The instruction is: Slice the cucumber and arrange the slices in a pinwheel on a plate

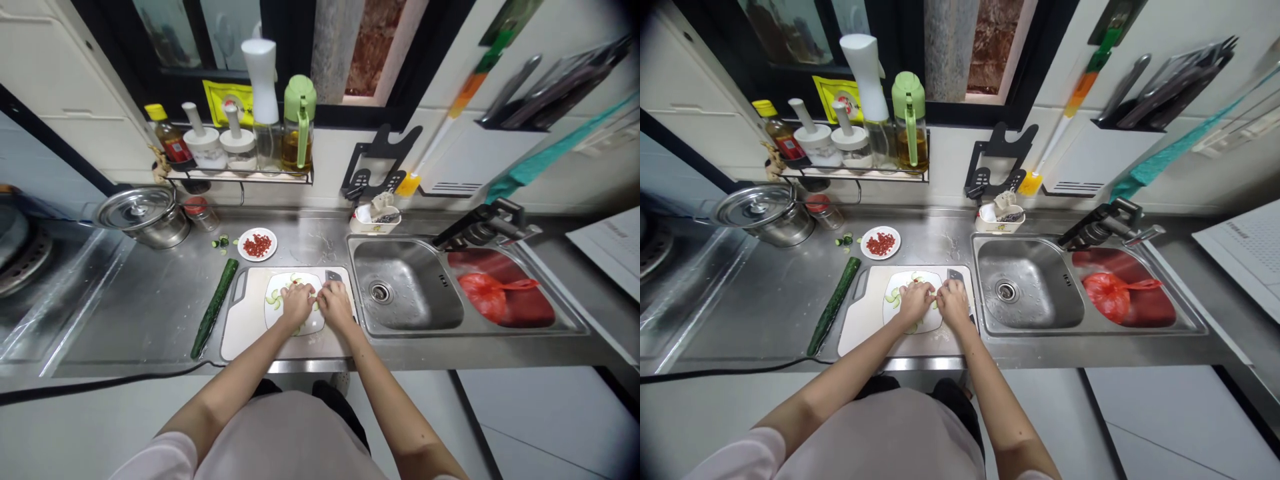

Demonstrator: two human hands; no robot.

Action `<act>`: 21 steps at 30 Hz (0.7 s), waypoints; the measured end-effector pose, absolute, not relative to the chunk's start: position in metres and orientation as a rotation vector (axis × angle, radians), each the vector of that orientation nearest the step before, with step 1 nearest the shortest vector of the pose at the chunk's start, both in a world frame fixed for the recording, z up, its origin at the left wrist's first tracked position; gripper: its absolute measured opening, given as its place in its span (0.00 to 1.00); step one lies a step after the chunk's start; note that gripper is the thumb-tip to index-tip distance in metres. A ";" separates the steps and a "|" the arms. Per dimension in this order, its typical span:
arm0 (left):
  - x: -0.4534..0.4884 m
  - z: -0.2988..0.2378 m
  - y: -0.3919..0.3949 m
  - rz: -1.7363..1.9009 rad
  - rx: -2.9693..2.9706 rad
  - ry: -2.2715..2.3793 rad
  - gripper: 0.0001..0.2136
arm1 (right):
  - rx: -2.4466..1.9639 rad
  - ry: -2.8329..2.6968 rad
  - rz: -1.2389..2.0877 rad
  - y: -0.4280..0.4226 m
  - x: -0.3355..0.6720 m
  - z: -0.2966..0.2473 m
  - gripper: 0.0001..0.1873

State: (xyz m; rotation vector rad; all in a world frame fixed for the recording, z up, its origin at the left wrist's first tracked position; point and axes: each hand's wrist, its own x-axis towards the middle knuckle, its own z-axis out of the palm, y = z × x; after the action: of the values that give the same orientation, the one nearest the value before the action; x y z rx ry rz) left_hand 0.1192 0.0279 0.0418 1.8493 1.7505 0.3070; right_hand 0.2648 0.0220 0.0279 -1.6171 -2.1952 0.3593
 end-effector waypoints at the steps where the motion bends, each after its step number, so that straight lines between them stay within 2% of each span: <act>1: 0.119 0.043 0.028 0.303 1.848 1.749 0.06 | -1.614 -2.188 0.363 0.022 0.265 0.029 0.06; 9: 0.120 0.050 0.026 0.285 1.832 1.755 0.07 | -1.570 -2.114 0.365 0.019 0.264 0.035 0.08; 21: 0.086 0.054 0.054 0.647 1.616 1.938 0.07 | -1.530 -2.002 0.386 0.019 0.265 0.035 0.10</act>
State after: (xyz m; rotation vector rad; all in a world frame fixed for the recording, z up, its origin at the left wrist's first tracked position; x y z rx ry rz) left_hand 0.0857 0.0540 0.0537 1.6162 1.9376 0.6470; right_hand 0.2645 0.0193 0.0352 -1.5297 -2.0021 0.3860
